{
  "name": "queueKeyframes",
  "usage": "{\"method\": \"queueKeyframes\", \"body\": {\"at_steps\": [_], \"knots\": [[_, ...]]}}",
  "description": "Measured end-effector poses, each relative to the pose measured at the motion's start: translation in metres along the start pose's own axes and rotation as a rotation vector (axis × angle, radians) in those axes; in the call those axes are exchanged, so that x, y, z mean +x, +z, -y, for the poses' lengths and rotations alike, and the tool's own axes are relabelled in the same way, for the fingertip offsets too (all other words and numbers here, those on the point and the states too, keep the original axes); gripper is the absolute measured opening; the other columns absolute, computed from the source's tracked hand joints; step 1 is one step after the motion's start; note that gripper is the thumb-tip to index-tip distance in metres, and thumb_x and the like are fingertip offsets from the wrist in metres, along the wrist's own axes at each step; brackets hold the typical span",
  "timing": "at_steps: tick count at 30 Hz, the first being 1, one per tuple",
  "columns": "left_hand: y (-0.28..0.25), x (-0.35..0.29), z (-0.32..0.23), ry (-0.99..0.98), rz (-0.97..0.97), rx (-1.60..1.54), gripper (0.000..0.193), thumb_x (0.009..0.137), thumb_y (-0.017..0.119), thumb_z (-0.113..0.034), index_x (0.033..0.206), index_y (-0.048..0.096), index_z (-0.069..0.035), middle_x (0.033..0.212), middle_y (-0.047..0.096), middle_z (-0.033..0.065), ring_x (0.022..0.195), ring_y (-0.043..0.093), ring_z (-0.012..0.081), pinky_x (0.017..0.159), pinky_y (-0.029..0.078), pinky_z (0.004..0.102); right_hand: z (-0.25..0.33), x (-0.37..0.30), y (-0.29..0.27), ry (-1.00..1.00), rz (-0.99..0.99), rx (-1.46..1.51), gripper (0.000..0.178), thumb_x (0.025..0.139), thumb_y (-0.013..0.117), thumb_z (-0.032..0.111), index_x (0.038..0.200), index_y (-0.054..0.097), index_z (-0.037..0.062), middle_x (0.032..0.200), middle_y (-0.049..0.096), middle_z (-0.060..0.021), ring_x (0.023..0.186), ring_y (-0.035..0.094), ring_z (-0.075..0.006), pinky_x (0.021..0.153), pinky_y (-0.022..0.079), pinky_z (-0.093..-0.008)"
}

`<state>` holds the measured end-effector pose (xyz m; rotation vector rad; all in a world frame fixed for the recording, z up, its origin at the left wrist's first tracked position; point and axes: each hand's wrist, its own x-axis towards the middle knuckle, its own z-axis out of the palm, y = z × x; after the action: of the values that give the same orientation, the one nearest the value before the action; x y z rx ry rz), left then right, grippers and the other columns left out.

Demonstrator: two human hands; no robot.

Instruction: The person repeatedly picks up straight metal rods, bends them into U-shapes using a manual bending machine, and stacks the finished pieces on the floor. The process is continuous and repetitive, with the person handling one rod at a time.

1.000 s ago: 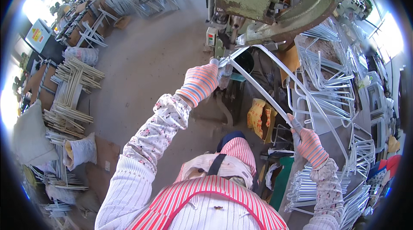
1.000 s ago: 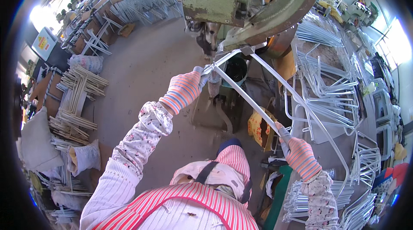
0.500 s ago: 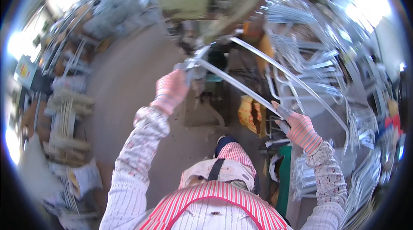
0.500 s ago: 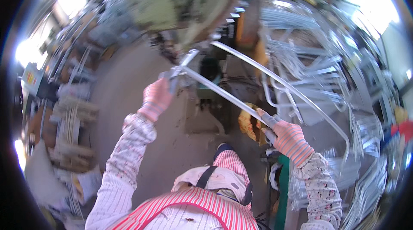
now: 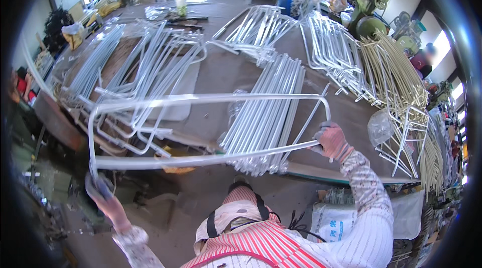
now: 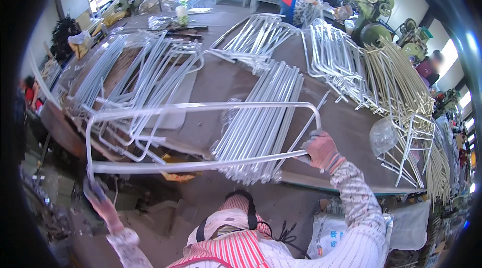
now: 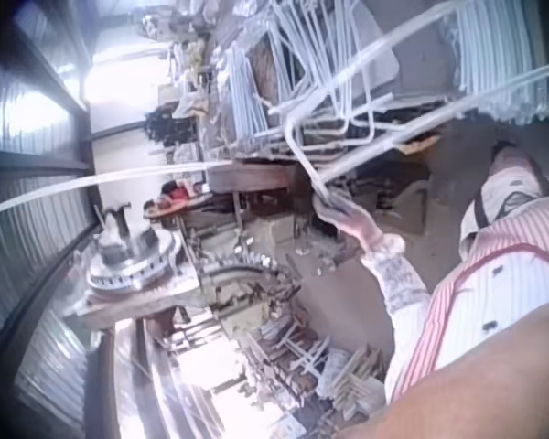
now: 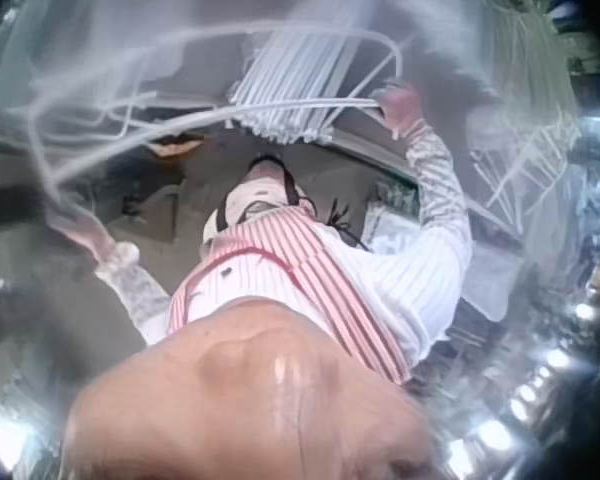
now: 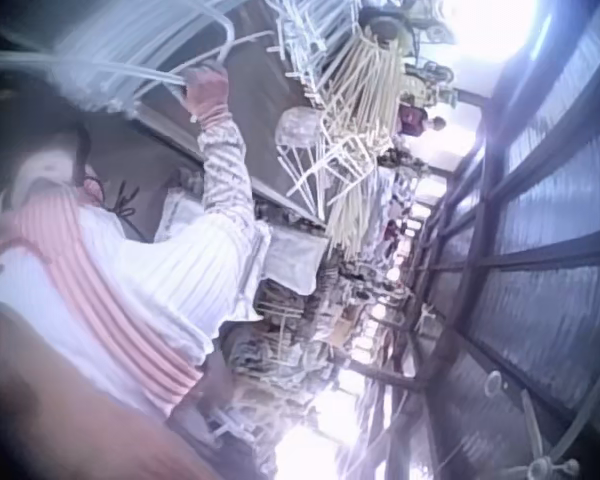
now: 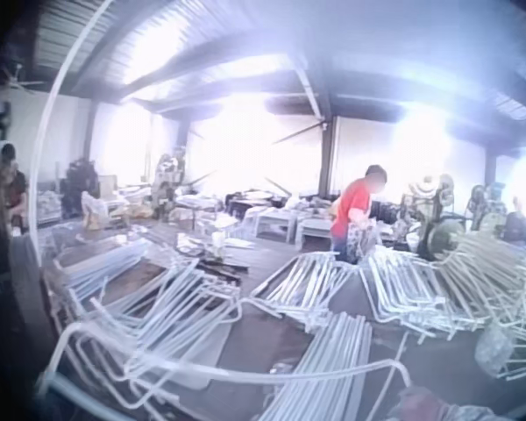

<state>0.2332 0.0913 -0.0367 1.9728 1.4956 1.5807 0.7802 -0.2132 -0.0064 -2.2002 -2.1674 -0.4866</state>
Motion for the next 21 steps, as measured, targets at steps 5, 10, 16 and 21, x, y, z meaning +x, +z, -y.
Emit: {"method": "queueKeyframes", "body": {"at_steps": [5, 10, 16, 21], "knots": [[0.205, 0.072, -0.064, 0.120, 0.120, -0.477, 0.047, 0.095, 0.051, -0.007, 0.139, 0.035, -0.001, 0.129, 0.050, 0.0129, 0.116, 0.049, 0.0213, 0.101, 0.037, 0.0322, -0.090, -0.043, 0.028, 0.577, -0.002, -0.023, 0.041, 0.077, 0.067, 0.047, 0.057, 0.060, 0.0120, 0.052, 0.056, -0.0092, 0.055, 0.059, -0.0293, 0.064, 0.046, -0.0414], [0.306, 0.003, -0.201, 0.016, 0.436, -0.527, 0.054, 0.091, 0.055, -0.004, 0.141, 0.033, -0.001, 0.122, 0.055, 0.0128, 0.111, 0.054, 0.0195, 0.097, 0.042, 0.0322, -0.171, -0.024, 0.035, 0.987, -0.083, -0.067, 0.037, 0.081, 0.065, 0.043, 0.064, 0.063, 0.0098, 0.052, 0.056, -0.0131, 0.053, 0.057, -0.0351, 0.052, 0.042, -0.0446], [0.391, 0.123, -0.332, 0.888, 0.116, 0.048, 0.066, 0.080, 0.068, -0.013, 0.136, 0.037, 0.003, 0.132, 0.047, 0.0231, 0.117, 0.049, 0.0385, 0.096, 0.041, 0.0418, -0.223, -0.032, 0.004, 0.534, -0.054, -0.166, 0.025, 0.074, 0.070, 0.031, 0.059, 0.057, 0.0142, 0.049, 0.048, -0.0056, 0.051, 0.053, -0.0276, 0.059, 0.045, -0.0389], [0.438, 0.261, -0.194, 0.329, 1.116, 0.516, 0.035, 0.089, 0.059, -0.028, 0.112, 0.060, -0.002, 0.099, 0.065, 0.0118, 0.089, 0.061, 0.0205, 0.081, 0.049, 0.0312, -0.262, 0.007, -0.003, 0.064, -0.059, -0.053, 0.023, 0.065, 0.072, 0.028, 0.058, 0.053, 0.0169, 0.052, 0.046, -0.0016, 0.055, 0.053, -0.0230, 0.067, 0.047, -0.0362]]}}
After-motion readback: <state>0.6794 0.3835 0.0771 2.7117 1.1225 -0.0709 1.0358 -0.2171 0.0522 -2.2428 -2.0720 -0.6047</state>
